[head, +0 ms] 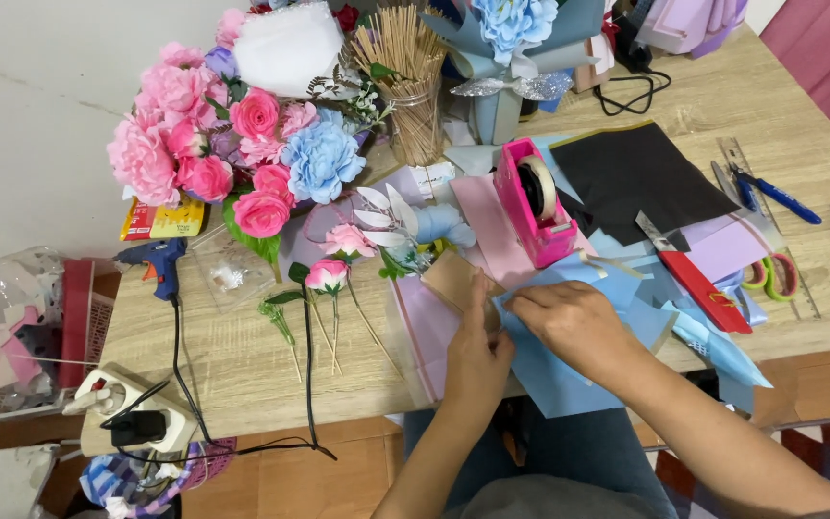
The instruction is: The person uses a utility knife to cut a piece of blue paper and then folds it around a small bouquet of artificial flowers. They secure the paper with tape and then wrap the arrangement in a larger sheet of pink paper.
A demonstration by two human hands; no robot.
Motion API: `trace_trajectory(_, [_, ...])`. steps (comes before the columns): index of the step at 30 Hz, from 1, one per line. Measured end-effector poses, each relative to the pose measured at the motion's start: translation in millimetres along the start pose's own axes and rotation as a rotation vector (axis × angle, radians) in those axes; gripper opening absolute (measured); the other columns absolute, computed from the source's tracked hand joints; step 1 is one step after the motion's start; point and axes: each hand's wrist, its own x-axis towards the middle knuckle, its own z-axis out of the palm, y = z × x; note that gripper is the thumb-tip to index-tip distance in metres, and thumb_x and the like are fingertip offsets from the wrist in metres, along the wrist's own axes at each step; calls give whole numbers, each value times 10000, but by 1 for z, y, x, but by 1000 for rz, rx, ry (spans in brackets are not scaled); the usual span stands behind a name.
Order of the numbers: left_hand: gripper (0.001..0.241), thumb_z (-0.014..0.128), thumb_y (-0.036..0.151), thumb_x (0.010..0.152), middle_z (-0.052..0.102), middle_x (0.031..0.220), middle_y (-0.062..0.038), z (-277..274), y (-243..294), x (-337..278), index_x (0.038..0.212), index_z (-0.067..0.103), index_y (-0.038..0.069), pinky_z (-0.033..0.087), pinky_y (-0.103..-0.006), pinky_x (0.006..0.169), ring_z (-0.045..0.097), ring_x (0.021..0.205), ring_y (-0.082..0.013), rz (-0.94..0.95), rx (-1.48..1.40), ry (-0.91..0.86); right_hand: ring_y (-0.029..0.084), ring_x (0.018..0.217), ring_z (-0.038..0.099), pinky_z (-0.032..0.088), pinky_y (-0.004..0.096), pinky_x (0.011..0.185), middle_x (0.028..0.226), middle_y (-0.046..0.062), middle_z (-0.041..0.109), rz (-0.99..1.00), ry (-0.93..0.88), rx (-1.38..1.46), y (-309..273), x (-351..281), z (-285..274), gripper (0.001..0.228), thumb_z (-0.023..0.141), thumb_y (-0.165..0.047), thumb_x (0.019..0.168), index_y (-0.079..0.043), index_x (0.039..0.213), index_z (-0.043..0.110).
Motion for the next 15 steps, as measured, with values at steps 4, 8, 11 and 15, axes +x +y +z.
trace_trajectory(4, [854,534,-53,917,398,1588,-244,-1,4,2,1648,131,129,629,-449,930,596,1233,-466,12,0,15,136,876,730,550,303,775,924,-74,748,15,6,-5,0,0,0,133,607,-199,1002,-242,945,720])
trace_trajectory(8, [853,538,-26,927,436,1554,-244,-2,1,0,1650,141,186,634,-468,905,638,1154,-448,-10,62,0,153,906,720,538,317,793,919,-58,739,-2,31,1,0,6,-5,136,604,-193,1002,-229,944,722])
trace_trajectory(11, [832,535,13,933,464,1523,-262,1,-9,3,1651,166,212,630,-478,876,679,1080,-429,-46,92,-23,159,929,706,515,322,799,905,-51,724,-17,39,3,2,9,-5,129,606,-199,997,-225,927,711])
trace_trajectory(15, [828,531,18,935,464,1524,-269,2,-19,6,1653,177,230,625,-471,861,702,1034,-409,-55,99,-31,150,940,687,486,320,814,884,-67,701,-22,59,14,5,11,0,139,603,-197,994,-230,891,690])
